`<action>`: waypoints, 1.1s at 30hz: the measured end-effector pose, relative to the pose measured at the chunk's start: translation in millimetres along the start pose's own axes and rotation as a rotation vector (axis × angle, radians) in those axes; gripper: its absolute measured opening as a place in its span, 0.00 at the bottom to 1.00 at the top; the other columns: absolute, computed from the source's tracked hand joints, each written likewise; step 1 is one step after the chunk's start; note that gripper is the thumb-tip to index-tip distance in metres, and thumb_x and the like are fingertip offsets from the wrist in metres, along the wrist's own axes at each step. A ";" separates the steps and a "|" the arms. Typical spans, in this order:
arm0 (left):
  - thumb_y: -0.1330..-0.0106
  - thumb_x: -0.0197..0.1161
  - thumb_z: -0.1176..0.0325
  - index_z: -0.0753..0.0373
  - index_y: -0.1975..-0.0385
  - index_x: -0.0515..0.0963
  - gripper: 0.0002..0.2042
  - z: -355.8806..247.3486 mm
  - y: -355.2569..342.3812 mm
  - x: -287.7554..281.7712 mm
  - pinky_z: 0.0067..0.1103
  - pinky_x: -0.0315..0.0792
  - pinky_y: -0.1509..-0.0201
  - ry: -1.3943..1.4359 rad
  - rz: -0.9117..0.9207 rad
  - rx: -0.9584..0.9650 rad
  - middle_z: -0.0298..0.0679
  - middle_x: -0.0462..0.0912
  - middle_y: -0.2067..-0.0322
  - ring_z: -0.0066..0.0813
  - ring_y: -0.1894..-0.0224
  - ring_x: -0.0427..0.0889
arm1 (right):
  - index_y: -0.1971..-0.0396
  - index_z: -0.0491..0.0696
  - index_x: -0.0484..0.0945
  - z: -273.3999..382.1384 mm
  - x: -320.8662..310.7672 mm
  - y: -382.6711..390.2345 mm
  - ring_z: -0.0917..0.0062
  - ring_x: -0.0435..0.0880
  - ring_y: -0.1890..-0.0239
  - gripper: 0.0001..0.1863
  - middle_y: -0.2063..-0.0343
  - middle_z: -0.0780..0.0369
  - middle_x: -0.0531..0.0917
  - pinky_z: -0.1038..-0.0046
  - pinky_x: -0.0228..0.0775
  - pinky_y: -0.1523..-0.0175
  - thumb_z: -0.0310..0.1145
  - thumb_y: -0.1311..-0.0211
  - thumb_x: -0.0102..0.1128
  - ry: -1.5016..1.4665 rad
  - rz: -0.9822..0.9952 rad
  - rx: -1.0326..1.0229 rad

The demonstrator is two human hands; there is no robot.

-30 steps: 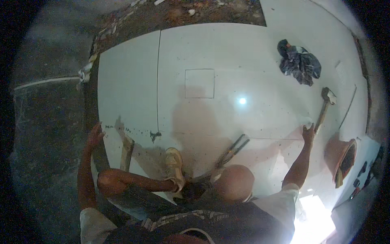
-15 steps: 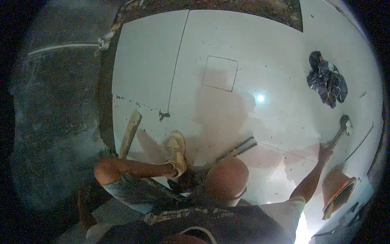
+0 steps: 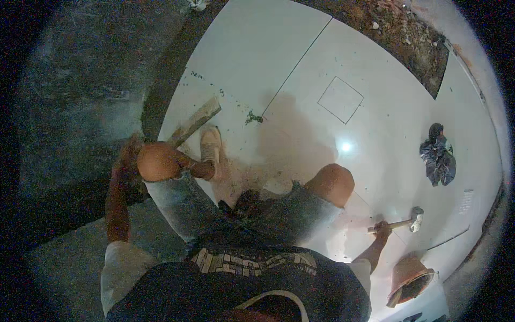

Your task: Positioning a large square tile on the floor and tapping it down with a rubber mallet.

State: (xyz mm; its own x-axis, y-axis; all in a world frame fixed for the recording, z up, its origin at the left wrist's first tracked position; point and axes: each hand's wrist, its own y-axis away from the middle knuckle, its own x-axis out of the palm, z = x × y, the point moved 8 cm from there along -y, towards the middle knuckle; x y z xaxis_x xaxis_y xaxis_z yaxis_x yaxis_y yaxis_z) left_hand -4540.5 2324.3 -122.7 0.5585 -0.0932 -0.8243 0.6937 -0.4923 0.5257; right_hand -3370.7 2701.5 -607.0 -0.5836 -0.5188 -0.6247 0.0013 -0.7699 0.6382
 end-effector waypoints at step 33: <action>0.42 0.65 0.55 0.65 0.36 0.58 0.37 198.8 -195.5 127.5 0.44 0.61 0.38 -0.405 0.218 0.225 0.52 0.58 0.36 0.53 0.36 0.59 | 0.66 0.49 0.78 583.4 -210.2 303.5 0.84 0.67 0.80 0.12 0.79 0.69 0.73 0.82 0.59 0.77 0.42 0.40 0.56 0.156 -1.096 -0.475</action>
State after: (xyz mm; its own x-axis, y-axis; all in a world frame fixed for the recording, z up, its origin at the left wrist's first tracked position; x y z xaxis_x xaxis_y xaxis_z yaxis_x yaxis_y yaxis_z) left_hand -4695.2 2236.7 -372.3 0.4276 -0.5201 -0.7394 0.4410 -0.5939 0.6729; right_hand -3721.3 2793.7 -19.5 -0.3577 0.4821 -0.7997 -0.1157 -0.8727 -0.4744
